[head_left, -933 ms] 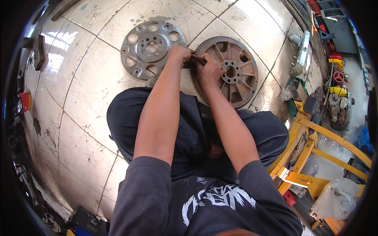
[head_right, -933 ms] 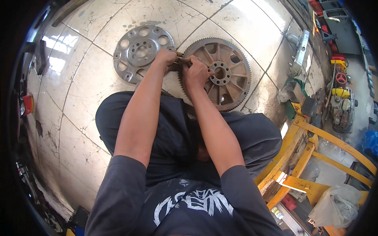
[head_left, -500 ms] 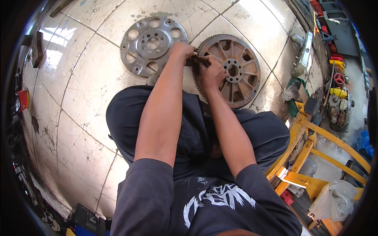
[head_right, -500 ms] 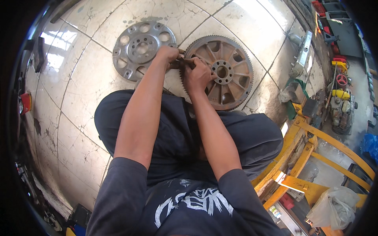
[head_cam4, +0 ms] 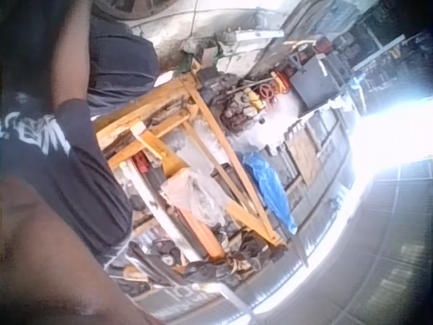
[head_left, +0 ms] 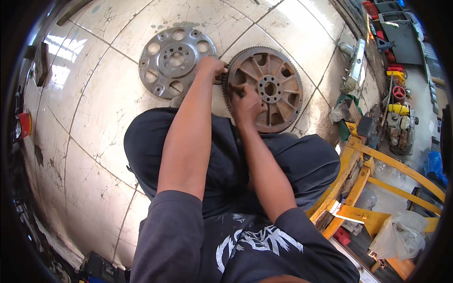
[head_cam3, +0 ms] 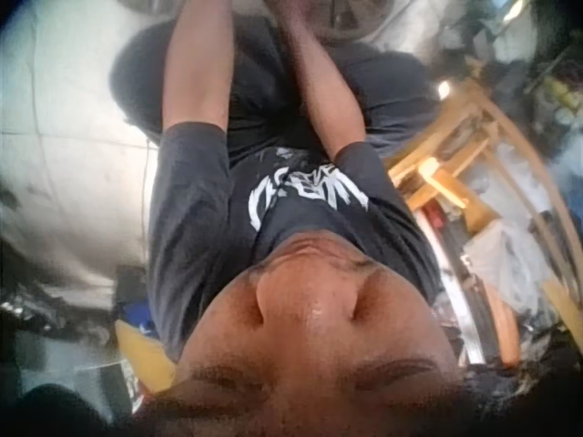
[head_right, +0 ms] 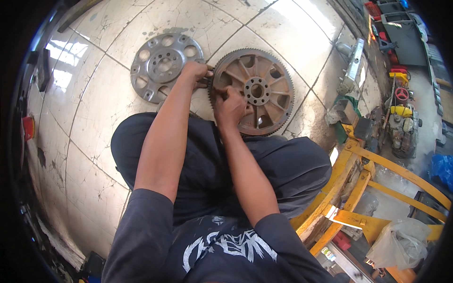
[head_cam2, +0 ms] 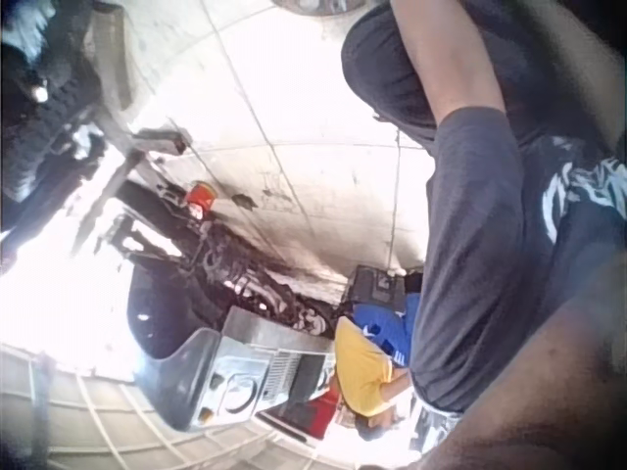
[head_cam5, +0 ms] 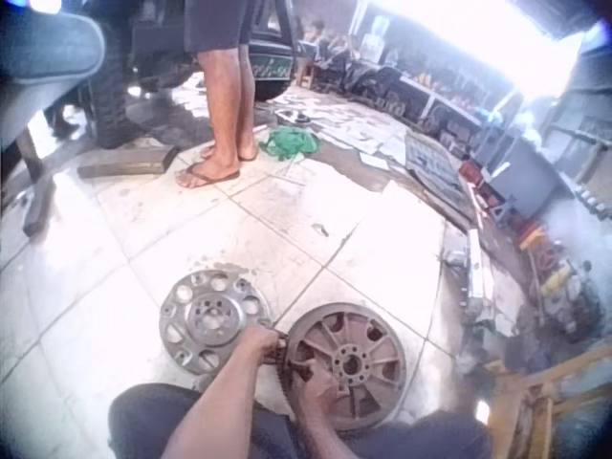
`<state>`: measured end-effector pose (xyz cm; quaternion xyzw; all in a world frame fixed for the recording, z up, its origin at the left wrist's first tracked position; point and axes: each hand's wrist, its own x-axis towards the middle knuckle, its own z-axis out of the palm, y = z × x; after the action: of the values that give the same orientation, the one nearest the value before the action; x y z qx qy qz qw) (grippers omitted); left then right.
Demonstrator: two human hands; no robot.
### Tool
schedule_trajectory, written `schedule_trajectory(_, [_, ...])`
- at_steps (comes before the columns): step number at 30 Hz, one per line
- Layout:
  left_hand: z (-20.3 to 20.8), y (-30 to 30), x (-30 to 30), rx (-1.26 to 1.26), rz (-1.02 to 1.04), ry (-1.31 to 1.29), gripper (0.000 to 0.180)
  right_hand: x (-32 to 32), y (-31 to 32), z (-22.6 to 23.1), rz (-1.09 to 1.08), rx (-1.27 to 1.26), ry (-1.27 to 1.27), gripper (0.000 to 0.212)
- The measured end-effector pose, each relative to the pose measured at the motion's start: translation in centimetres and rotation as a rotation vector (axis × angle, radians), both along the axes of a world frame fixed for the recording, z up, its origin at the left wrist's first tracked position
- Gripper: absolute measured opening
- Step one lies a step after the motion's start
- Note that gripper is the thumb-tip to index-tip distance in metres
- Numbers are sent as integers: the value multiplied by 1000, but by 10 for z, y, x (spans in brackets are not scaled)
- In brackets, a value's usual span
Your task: The person scrubs a large metal gear with a small abrasive pad, focusing on the central hub and spokes. They rotate the gear to access different areas and continue scrubbing the same component throughout the clip.
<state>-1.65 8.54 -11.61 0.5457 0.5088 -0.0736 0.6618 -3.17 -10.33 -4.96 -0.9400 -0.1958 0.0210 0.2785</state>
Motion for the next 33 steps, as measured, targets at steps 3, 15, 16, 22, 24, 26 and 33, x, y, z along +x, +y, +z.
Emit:
schedule_trajectory(3, [1,5,-3,60,-28,17,25,-6,-3,6,9,-30,17,26])
schedule_trajectory(15, [3,-5,1,-22,34,-27,20,-17,-8,1,7,-47,-119,25])
schedule_trajectory(16, [-2,-2,-1,-20,21,-25,20,-23,-12,0,-7,-30,-153,26])
schedule_trajectory(22, [-30,10,-4,94,-28,45,28,-7,24,2,22,51,-127,27])
schedule_trajectory(24, [-28,12,2,145,-39,42,29,10,35,-4,46,114,-139,25])
schedule_trajectory(26, [-21,6,0,133,-37,43,28,8,28,2,13,56,-59,24])
schedule_trajectory(33, [8,-1,-1,6,5,38,27,-1,-26,-2,-100,45,82,22])
